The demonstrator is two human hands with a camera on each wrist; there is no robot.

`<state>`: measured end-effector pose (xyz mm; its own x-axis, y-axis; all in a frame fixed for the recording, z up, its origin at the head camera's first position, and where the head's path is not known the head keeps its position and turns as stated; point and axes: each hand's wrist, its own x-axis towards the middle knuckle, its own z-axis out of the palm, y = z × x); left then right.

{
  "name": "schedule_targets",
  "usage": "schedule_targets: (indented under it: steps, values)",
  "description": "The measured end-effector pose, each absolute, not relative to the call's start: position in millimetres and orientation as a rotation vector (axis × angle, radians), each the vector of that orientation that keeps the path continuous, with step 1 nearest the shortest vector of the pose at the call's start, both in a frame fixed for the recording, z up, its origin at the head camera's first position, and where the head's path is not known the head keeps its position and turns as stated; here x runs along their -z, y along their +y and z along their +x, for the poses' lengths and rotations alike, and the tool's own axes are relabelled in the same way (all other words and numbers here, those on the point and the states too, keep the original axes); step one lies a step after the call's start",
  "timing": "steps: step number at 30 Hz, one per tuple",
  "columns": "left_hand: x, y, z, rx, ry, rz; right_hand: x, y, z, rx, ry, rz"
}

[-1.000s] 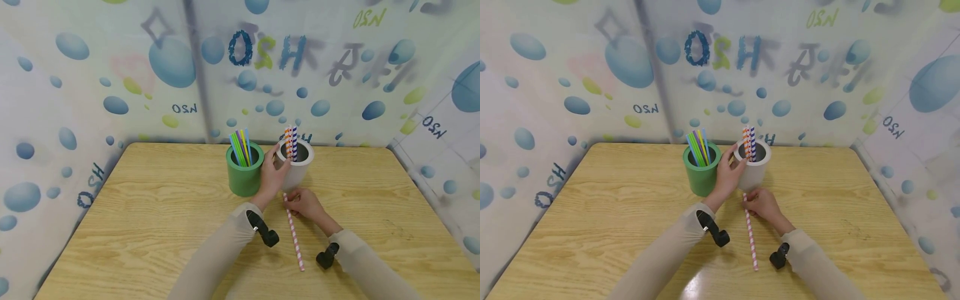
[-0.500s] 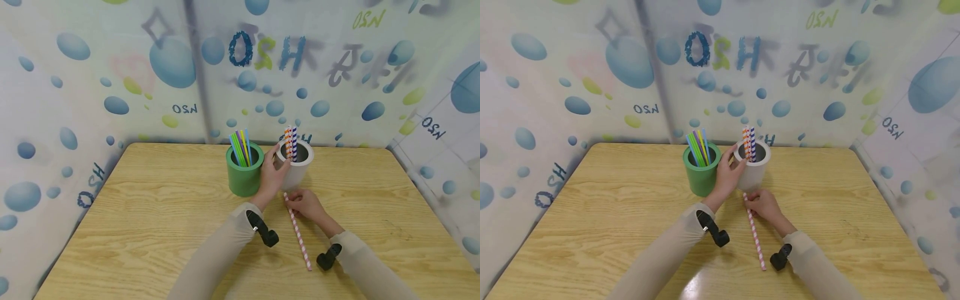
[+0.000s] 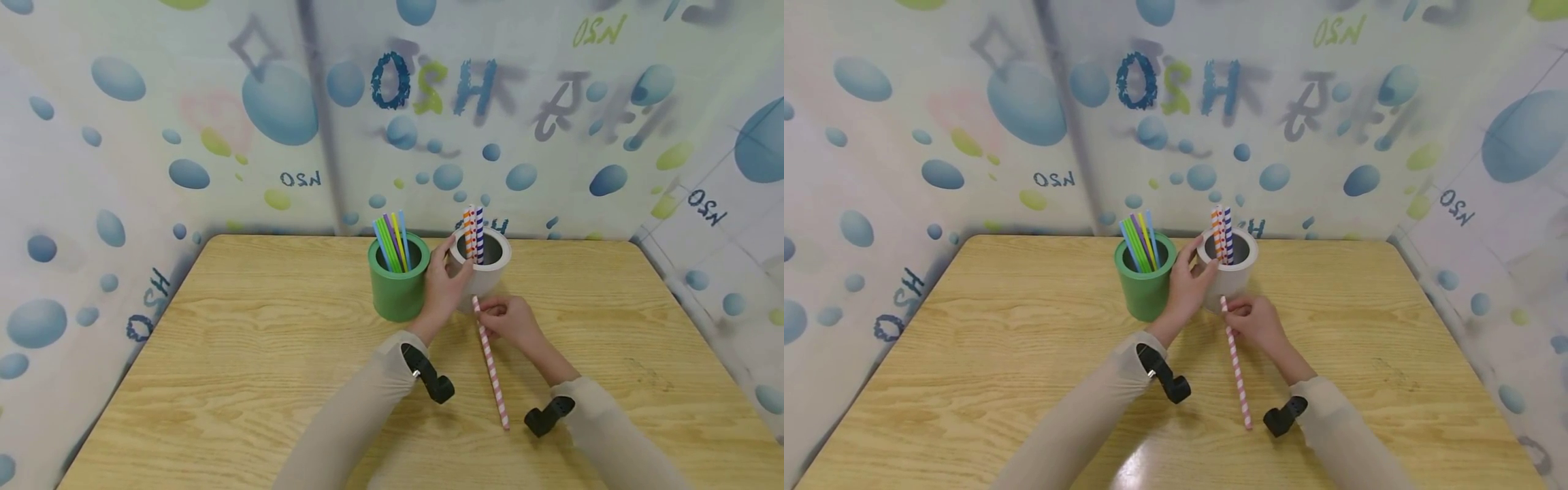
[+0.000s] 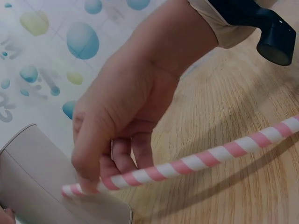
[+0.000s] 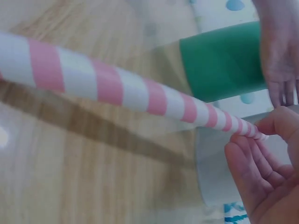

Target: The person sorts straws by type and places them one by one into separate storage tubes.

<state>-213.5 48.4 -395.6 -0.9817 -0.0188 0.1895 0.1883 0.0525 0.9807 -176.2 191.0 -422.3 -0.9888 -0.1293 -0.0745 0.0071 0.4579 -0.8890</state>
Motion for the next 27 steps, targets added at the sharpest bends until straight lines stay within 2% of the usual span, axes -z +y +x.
schedule_targets:
  steps: [16, 27]
  values:
    - [397.4, 47.6, -213.9, 2.025, -2.186, -0.202, 393.2, 206.5, -176.2, 1.718, 2.631, -0.217]
    - [396.2, 46.3, -212.1, 2.037, -2.163, -0.218, 377.0, 209.5, -181.3, 1.652, 2.709, -0.296]
